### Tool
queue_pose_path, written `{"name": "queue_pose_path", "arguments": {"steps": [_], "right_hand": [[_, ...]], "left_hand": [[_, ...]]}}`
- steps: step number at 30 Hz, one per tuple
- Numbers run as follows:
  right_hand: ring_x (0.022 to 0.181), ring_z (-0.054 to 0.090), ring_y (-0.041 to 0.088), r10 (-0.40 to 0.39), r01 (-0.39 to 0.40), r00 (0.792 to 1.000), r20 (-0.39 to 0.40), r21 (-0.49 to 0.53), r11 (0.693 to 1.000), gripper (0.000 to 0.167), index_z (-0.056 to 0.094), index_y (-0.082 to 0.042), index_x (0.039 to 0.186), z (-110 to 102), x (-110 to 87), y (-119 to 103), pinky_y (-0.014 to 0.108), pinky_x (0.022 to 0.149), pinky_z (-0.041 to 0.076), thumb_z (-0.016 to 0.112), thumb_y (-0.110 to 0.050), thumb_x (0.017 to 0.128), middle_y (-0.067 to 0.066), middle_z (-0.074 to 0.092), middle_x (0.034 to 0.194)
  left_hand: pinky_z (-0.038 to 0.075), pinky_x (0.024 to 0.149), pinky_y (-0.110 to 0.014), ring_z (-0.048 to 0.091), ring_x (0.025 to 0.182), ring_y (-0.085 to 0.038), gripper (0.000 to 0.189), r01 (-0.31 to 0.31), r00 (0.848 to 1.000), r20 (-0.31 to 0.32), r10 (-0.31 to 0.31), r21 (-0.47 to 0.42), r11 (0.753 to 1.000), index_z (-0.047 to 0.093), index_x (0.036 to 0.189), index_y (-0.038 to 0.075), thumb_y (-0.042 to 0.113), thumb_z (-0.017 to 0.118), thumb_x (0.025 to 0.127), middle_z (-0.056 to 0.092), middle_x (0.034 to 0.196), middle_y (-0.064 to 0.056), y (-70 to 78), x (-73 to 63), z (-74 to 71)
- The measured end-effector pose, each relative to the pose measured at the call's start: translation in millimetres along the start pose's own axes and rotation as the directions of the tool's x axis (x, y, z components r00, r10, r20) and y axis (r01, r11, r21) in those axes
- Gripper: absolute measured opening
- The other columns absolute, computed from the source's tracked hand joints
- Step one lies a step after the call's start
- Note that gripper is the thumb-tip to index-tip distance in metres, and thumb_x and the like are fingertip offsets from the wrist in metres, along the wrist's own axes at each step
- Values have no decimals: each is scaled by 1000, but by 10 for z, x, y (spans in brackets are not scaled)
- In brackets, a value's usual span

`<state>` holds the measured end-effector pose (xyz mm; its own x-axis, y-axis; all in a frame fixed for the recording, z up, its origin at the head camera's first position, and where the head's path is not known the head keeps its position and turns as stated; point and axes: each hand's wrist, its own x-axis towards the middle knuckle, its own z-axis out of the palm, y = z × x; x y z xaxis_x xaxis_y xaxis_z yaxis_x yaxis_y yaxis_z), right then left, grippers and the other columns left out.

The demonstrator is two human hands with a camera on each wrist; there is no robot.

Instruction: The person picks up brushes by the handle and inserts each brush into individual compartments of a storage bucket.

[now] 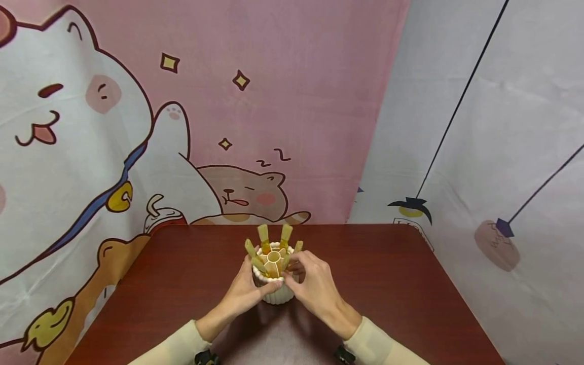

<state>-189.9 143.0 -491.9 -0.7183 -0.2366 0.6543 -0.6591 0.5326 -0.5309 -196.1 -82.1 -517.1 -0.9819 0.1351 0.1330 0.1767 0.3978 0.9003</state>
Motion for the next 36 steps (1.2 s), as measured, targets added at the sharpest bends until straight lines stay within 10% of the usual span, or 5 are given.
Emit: {"name": "queue_pose_path", "arguments": {"steps": [36], "right_hand": [[81, 80, 20, 41, -40, 999, 4, -119, 992, 35, 79, -12, 105, 144, -81, 86, 32, 73, 68, 104, -4, 82, 4, 79, 92]], "left_hand": [[43, 130, -71, 55, 159, -45, 123, 1, 1000, 12, -1, -7, 1000, 29, 180, 1, 39, 101, 89, 51, 172, -25, -51, -5, 10]]}}
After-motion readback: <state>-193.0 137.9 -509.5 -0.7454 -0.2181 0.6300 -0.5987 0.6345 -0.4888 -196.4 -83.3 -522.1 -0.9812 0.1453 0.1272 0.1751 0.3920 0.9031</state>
